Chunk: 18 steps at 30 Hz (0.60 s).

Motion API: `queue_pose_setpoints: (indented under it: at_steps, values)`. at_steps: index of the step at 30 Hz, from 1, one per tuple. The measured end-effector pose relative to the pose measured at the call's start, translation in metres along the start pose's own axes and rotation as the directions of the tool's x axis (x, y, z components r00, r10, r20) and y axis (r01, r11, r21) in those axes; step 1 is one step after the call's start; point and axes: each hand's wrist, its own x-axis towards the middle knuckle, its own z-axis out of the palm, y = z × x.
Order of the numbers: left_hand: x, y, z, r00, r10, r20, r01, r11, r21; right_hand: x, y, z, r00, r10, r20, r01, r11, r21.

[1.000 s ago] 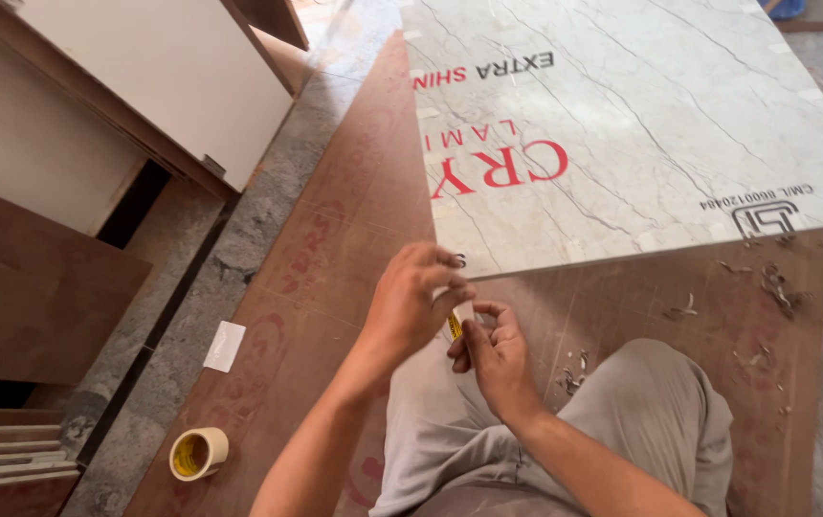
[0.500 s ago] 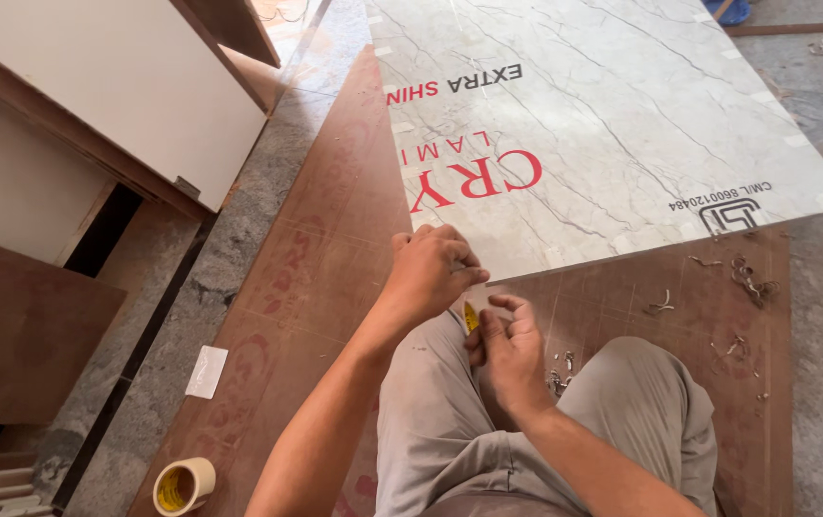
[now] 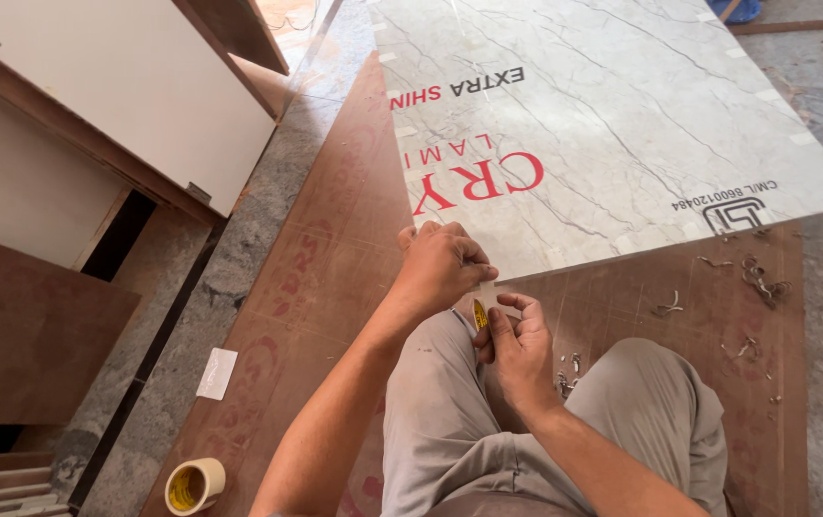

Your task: The person cuts a large white marble-patterned tile using a utility knife and a straight edge, then applies masking tape along the cut edge. The person works on a wooden board placed on the floor.

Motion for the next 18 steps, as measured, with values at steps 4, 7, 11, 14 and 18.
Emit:
queue_pose_setpoints:
  at_steps: [4,7,11,14,18]
  values:
    - [0.001,0.000,0.003,1.000,0.018,0.004,-0.018,1.000,-0.001,0.001,-0.004,-0.002,1.000,0.012,-0.006,-0.012,1.000,0.014]
    - [-0.004,-0.003,0.006,0.998,0.055,-0.036,-0.055,0.998,0.001,0.000,-0.006,0.001,1.000,0.006,-0.008,-0.006,1.000,-0.002]
    - [-0.011,-0.008,0.013,0.981,0.125,-0.146,-0.121,0.992,0.037,0.004,-0.007,0.006,1.000,0.002,-0.013,-0.002,1.000,0.009]
    - [-0.009,-0.011,0.017,0.965,0.110,-0.238,-0.109,0.994,0.019,0.011,-0.004,0.009,1.000,-0.016,-0.008,0.016,0.999,0.030]
    - [-0.006,-0.012,0.019,0.962,0.057,-0.269,-0.018,0.989,0.146,0.025,0.000,0.015,0.999,-0.039,0.038,0.037,0.997,0.067]
